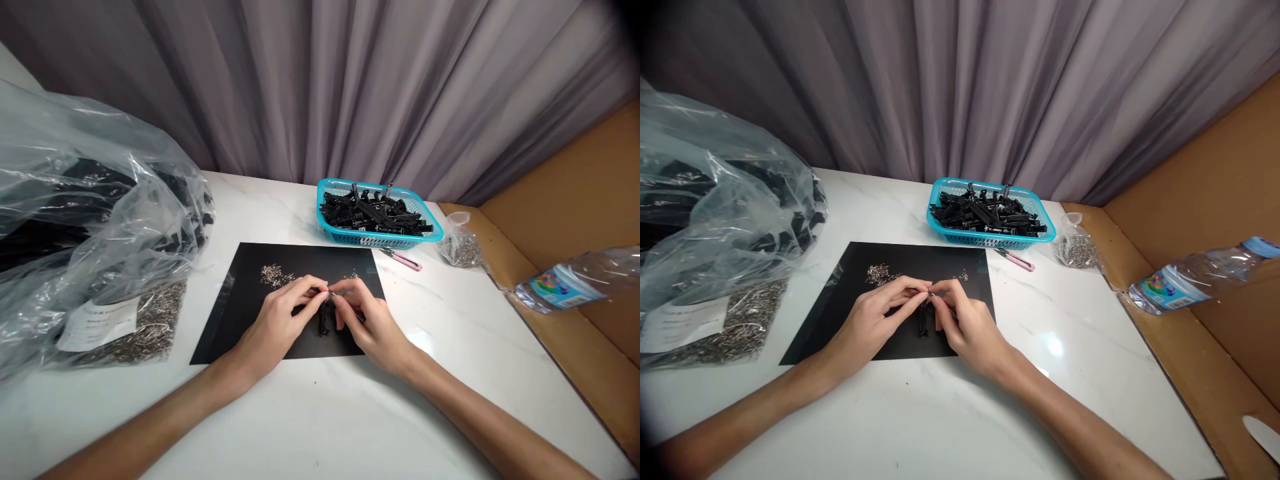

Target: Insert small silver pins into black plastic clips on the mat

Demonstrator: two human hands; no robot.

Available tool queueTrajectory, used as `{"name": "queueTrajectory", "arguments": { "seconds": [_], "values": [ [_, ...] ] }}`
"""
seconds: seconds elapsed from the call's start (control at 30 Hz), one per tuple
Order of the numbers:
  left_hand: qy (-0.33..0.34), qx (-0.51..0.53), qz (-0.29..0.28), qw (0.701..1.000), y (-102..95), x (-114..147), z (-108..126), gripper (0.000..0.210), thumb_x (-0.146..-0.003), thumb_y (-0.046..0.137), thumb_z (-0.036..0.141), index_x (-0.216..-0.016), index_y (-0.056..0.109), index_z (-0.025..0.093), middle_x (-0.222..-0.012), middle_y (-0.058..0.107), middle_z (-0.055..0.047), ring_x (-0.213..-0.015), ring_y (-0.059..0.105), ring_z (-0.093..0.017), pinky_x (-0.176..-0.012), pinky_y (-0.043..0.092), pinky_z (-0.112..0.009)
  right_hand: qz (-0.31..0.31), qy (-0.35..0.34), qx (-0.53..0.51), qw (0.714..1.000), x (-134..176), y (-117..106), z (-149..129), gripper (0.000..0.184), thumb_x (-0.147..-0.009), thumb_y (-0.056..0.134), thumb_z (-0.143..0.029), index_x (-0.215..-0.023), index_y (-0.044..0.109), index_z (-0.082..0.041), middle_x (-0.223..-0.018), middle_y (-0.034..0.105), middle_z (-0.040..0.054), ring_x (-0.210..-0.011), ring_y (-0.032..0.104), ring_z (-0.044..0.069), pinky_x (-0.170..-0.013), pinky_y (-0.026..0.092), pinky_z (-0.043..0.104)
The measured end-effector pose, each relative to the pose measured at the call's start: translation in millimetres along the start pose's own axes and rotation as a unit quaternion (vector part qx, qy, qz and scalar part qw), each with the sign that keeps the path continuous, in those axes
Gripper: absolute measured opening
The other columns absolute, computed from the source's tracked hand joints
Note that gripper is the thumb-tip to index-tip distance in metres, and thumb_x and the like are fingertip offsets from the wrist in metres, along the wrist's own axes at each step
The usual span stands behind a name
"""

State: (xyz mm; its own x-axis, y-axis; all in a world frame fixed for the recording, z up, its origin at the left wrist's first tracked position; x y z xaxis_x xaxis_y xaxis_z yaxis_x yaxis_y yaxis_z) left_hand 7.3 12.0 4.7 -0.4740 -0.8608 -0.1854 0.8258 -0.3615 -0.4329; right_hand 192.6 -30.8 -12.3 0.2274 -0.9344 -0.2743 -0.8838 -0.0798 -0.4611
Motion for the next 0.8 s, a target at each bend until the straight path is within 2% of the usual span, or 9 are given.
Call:
{"name": "queueTrajectory", "arguments": {
  "seconds": [0.1, 0.17, 0.3, 0.37, 0.43, 0.57, 0.67, 0.8],
  "values": [
    [-0.039, 0.038, 0.005, 0.999, -0.9, -3, -5, 0.021, -0.1, 0.058, 0.042, -0.103, 0.064, 0.023, -0.097, 0.074, 0.0, -0.095, 0.074, -0.019, -0.089, 0.06, -0.032, 0.009, -0.004, 0.017, 1.0, 0, -3, 2, 0.018, -0.109, 0.041, -0.031, -0.124, 0.047, -0.023, -0.069, 0.059, -0.0053, -0.059, 0.057, 0.013, -0.058, 0.043, 0.024],
    [-0.064, 0.088, 0.003, 0.994, -1.4, -7, -11, 0.024, -0.099, 0.06, 0.045, -0.101, 0.063, 0.021, -0.097, 0.074, -0.001, -0.098, 0.074, -0.02, -0.091, 0.06, -0.034, 0.029, -0.009, 0.077, 0.997, 0, -5, 4, 0.015, -0.108, 0.043, -0.029, -0.119, 0.048, -0.022, -0.069, 0.061, -0.0043, -0.057, 0.057, 0.013, -0.054, 0.041, 0.024],
    [-0.089, 0.175, -0.027, 0.98, -1.1, -11, -18, 0.03, -0.096, 0.062, 0.048, -0.1, 0.063, 0.019, -0.102, 0.073, -0.004, -0.098, 0.074, -0.021, -0.095, 0.06, -0.036, 0.056, -0.044, 0.286, 0.955, 0, -8, 5, 0.011, -0.105, 0.046, -0.023, -0.103, 0.057, -0.02, -0.084, 0.068, 0.0037, -0.065, 0.063, 0.016, -0.054, 0.04, 0.027],
    [-0.094, 0.187, -0.033, 0.977, -0.4, -11, -17, 0.03, -0.096, 0.062, 0.048, -0.099, 0.064, 0.018, -0.101, 0.072, -0.003, -0.096, 0.074, -0.019, -0.095, 0.061, -0.036, 0.064, -0.066, 0.331, 0.939, 0, -7, 2, 0.015, -0.105, 0.048, -0.023, -0.095, 0.06, -0.02, -0.088, 0.068, 0.0059, -0.073, 0.064, 0.019, -0.057, 0.042, 0.029],
    [-0.095, 0.186, -0.036, 0.977, 0.7, -11, -16, 0.029, -0.096, 0.063, 0.047, -0.098, 0.064, 0.019, -0.097, 0.072, -0.002, -0.094, 0.073, -0.018, -0.094, 0.061, -0.035, 0.084, -0.079, 0.303, 0.946, -1, -6, -2, 0.014, -0.104, 0.052, -0.025, -0.096, 0.063, -0.021, -0.091, 0.069, 0.006, -0.078, 0.064, 0.019, -0.061, 0.045, 0.029],
    [-0.097, 0.179, -0.05, 0.978, 3.8, -10, -14, 0.028, -0.095, 0.063, 0.047, -0.099, 0.064, 0.019, -0.093, 0.072, -0.001, -0.096, 0.073, -0.019, -0.096, 0.06, -0.035, 0.127, -0.047, 0.134, 0.982, -5, -5, -6, 0.01, -0.102, 0.058, -0.026, -0.107, 0.066, -0.022, -0.088, 0.068, 0.0022, -0.07, 0.058, 0.015, -0.064, 0.047, 0.028],
    [-0.095, 0.165, -0.054, 0.98, 5.1, -10, -14, 0.029, -0.096, 0.062, 0.048, -0.101, 0.064, 0.019, -0.097, 0.073, -0.002, -0.1, 0.072, -0.021, -0.098, 0.059, -0.039, 0.121, -0.019, 0.064, 0.99, -8, -2, -4, 0.01, -0.101, 0.059, -0.028, -0.097, 0.067, -0.022, -0.084, 0.068, 0.0008, -0.068, 0.056, 0.014, -0.063, 0.046, 0.028],
    [-0.09, 0.152, -0.059, 0.983, 3.5, -8, -11, 0.031, -0.097, 0.058, 0.05, -0.104, 0.064, 0.019, -0.1, 0.073, -0.004, -0.104, 0.071, -0.023, -0.102, 0.057, -0.043, 0.106, 0.006, 0.035, 0.994, -10, 0, -1, 0.012, -0.1, 0.06, -0.029, -0.092, 0.065, -0.021, -0.082, 0.067, 0.0008, -0.067, 0.054, 0.014, -0.062, 0.044, 0.028]
  ]
}}
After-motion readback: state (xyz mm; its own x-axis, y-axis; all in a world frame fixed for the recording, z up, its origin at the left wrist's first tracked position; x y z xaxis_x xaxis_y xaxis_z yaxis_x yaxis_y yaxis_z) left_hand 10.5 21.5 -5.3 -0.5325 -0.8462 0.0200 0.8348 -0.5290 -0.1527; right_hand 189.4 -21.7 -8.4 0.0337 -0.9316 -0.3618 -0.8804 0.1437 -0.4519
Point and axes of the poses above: each hand's wrist, its own x-axis away from the middle knuckle, its own y-axis out of the palm, z = x × y, the point moved 1 cm from there along -x, towards the middle knuckle
